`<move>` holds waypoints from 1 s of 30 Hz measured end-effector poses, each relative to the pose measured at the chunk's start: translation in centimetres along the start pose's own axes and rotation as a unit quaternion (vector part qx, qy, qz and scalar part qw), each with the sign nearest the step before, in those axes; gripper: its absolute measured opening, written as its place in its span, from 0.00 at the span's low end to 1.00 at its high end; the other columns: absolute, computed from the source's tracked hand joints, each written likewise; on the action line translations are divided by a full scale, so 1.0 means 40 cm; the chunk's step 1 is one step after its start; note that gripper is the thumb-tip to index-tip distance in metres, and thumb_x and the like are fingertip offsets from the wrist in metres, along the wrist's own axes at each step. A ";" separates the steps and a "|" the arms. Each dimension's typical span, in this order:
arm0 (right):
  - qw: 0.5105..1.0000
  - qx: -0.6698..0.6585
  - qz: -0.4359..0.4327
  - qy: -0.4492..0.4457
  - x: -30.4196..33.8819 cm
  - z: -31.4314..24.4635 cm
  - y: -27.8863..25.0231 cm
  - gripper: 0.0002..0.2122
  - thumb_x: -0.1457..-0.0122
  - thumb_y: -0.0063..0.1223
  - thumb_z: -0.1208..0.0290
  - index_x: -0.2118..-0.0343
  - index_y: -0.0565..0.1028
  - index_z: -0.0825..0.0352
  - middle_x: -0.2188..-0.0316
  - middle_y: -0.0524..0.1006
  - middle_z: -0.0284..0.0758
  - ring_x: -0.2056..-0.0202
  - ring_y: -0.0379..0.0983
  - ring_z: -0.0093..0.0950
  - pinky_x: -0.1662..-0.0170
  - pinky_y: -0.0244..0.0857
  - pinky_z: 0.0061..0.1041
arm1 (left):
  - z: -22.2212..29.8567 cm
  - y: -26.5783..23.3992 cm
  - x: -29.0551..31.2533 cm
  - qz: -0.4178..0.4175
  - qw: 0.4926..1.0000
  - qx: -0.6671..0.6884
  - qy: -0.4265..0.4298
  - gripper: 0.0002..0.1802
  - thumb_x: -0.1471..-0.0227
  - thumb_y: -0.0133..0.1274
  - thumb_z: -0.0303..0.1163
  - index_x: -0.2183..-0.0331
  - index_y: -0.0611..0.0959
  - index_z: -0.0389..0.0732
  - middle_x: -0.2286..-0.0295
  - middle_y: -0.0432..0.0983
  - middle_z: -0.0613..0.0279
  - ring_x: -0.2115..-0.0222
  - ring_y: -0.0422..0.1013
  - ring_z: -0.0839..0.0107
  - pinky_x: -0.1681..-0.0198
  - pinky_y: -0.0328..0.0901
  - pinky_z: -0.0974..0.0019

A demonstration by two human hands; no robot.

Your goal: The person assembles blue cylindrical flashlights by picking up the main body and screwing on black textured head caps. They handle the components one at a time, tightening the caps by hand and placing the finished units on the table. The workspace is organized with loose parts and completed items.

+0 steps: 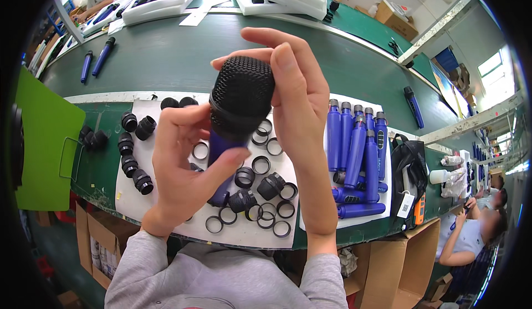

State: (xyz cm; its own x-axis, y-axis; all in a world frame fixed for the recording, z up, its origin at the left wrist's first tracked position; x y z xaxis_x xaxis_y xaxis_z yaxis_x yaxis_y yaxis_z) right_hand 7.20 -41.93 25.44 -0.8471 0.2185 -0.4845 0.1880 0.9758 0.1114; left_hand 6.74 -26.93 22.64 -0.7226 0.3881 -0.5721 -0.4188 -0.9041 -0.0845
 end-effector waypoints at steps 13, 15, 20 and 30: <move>0.977 -0.187 -0.084 -0.059 0.000 0.021 0.012 0.31 0.32 0.42 0.48 0.40 0.60 0.74 0.57 0.78 0.51 0.59 0.79 0.36 0.54 0.74 0.34 | -0.033 -0.017 -0.022 0.023 0.992 -0.010 -0.126 0.28 0.58 0.71 0.32 0.57 0.75 0.35 0.69 0.77 0.55 0.73 0.74 0.68 0.71 0.68 0.68; 0.958 -0.246 -0.126 -0.072 0.001 0.027 0.015 0.32 0.31 0.39 0.49 0.37 0.56 0.74 0.53 0.75 0.54 0.56 0.78 0.42 0.51 0.73 0.39 | -0.073 0.016 -0.017 -0.104 0.967 0.042 -0.229 0.26 0.55 0.69 0.35 0.58 0.75 0.34 0.72 0.78 0.56 0.76 0.74 0.68 0.72 0.68 0.67; 0.909 -0.330 -0.246 -0.072 0.002 0.031 0.028 0.36 0.31 0.31 0.44 0.32 0.49 0.70 0.49 0.69 0.51 0.52 0.71 0.43 0.48 0.67 0.44 | -0.074 0.040 -0.018 -0.168 0.966 0.013 -0.194 0.25 0.53 0.67 0.39 0.61 0.75 0.32 0.76 0.77 0.52 0.78 0.76 0.64 0.73 0.69 0.64; 0.987 -0.129 -0.082 0.057 -0.006 0.075 0.008 0.39 0.33 0.26 0.38 0.36 0.56 0.74 0.45 0.71 0.50 0.45 0.71 0.41 0.43 0.66 0.39 | -0.092 0.015 -0.039 -0.062 0.982 -0.018 -0.176 0.22 0.47 0.63 0.38 0.60 0.73 0.32 0.77 0.77 0.54 0.80 0.75 0.67 0.75 0.69 0.65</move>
State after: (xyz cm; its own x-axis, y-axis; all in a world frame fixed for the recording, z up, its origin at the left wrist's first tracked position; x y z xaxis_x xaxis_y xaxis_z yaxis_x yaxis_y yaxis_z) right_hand 8.95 -41.65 23.00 -0.9083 0.0421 -0.4161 -0.0764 0.9615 0.2639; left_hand 9.65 -28.73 20.48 -0.8153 0.5272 -0.2393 -0.5002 -0.8496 -0.1674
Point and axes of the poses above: each hand's wrist, its own x-axis away from the middle knuckle, its own y-axis out of the palm, z = x × y, the point moved 8 cm from there along -x, towards the middle knuckle
